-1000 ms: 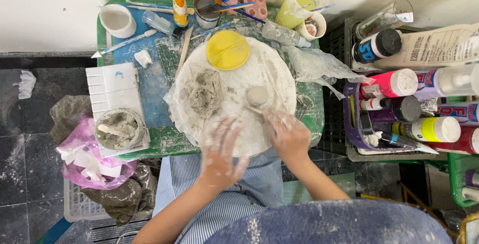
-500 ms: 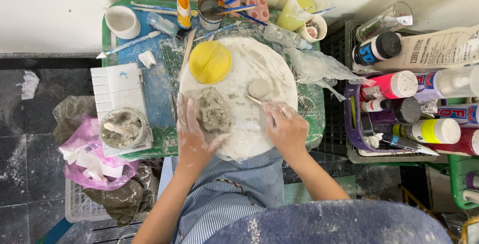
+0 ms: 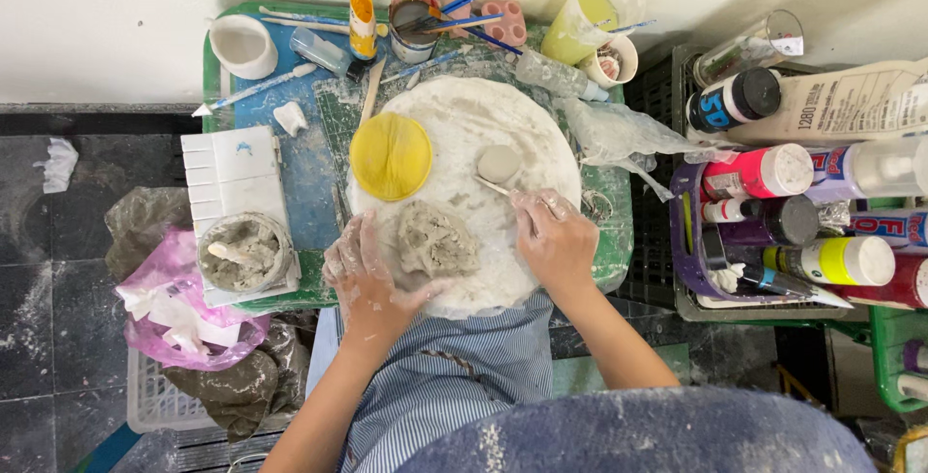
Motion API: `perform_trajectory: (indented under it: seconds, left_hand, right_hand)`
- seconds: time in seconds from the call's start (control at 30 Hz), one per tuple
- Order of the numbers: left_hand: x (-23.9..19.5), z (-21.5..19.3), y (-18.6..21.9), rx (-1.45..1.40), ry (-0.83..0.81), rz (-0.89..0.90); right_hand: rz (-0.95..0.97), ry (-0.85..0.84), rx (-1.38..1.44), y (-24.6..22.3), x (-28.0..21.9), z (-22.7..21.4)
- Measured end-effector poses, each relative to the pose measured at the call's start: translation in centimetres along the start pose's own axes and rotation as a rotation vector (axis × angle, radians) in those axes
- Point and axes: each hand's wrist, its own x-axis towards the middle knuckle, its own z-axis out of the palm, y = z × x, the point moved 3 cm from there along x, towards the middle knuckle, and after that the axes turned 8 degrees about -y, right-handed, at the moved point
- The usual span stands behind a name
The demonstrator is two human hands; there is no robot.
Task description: The person forms small clay shapes by hand, using a sponge to moisten and smooth the material while rotating it on a work surface, and later uses a wooden modeling tool to refine the edges and contours of a cylindrical piece.
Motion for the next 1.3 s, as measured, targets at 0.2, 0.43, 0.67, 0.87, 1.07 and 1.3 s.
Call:
perform_trajectory:
  seconds: [0.2, 0.43, 0.67, 0.87, 1.07, 1.3]
  left_hand:
    - [-0.3, 0.2, 0.1, 0.028, -0.049, -0.055]
    - [-0.7, 1.0, 1.6, 0.170, 0.049, 0.023]
    - [-1.9, 1.4, 0.6, 0.087, -0.031, -0.055]
    - [-1.7, 1.9, -1.4, 0.191, 0.117, 0.129]
    - [-0.4, 2.6, -0.8, 0.081, 0.066, 0.160]
    - [-0.9, 3.4, -0.6, 0.089, -0.006, 0.101]
  right_hand:
    - [-0.048, 0.003, -0.084, -1.1, 0.3, 0.0]
    - [-0.034, 0.009, -0.122, -1.9, 0.0, 0.5]
    - [0.021, -0.067, -0.053, -2.0, 0.9, -0.5]
    - [-0.015, -0.138, -0.006, -0.9, 2.4, 0.9]
    - [0.052, -0.191, 0.007, -2.6, 1.6, 1.1]
    - [0.054, -0.241, 0.011, -1.9, 2.1, 1.4]
